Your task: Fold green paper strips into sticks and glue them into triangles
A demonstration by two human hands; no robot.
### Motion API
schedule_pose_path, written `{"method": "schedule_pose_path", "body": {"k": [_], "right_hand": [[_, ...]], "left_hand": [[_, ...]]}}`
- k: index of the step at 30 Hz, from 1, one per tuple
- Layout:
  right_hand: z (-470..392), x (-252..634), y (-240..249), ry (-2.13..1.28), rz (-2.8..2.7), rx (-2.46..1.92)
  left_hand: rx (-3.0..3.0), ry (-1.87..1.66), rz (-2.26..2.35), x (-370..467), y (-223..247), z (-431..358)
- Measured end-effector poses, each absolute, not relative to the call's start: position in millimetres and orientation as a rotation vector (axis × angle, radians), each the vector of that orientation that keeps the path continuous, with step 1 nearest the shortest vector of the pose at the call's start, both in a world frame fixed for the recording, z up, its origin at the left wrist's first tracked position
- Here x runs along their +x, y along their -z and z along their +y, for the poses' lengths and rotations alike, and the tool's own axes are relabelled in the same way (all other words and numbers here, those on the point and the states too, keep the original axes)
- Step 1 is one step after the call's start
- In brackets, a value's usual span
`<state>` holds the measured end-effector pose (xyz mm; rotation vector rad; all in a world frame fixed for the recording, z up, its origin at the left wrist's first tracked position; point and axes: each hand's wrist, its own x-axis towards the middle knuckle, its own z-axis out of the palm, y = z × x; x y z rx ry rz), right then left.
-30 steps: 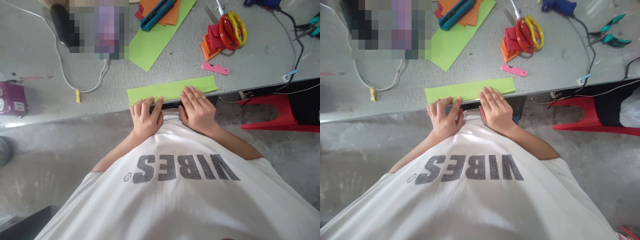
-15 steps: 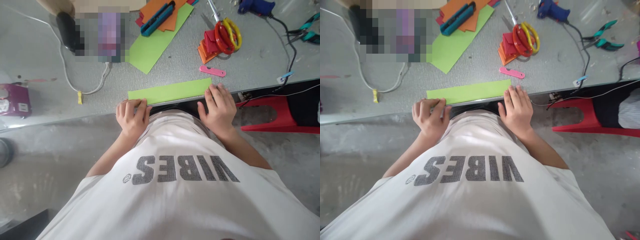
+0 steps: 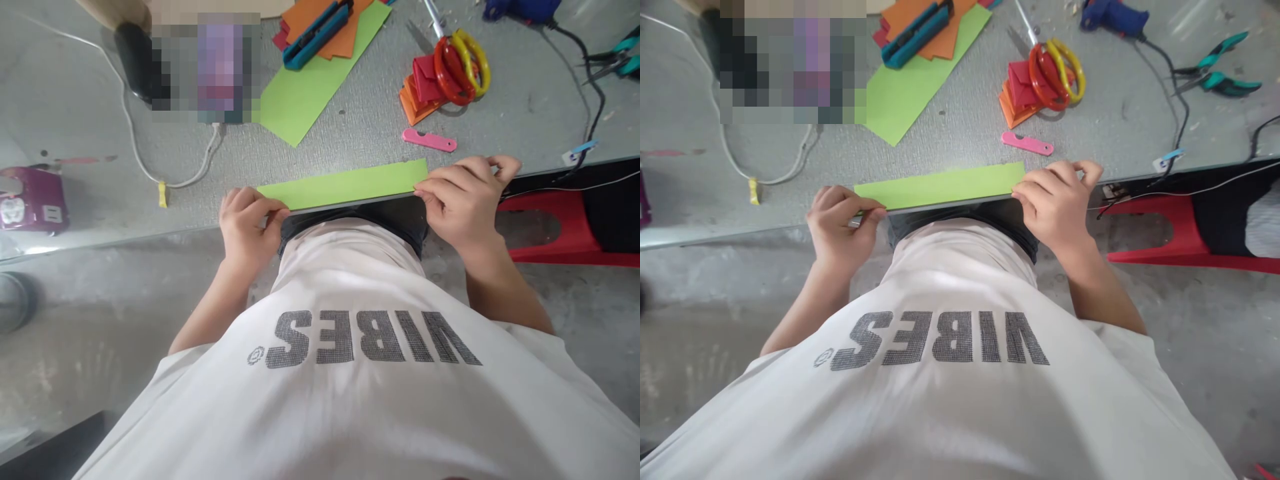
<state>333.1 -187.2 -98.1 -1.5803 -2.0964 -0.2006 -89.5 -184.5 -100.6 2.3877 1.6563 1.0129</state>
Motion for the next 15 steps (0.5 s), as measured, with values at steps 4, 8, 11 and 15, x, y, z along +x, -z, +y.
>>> {"method": "schedule_pose_path", "body": {"k": [4,8,11,15], "right_hand": [[-183,336,92,0.135,-2.103,-1.573],[-184,330,75,-0.023,-2.109,-1.637],[-183,324,63,-0.103,-2.079,-1.669],[-176,321,55,-0.211,-2.008,-1.713]], "left_hand": [[2.159,-0.917,1.660,-89,80,-181],[1.894,-0.733,1.765,-79,52,-174],[1.715,-0.621,1.847,-71,31,-168],[1.711,-0.534,1.825,-75,26,-160]]}}
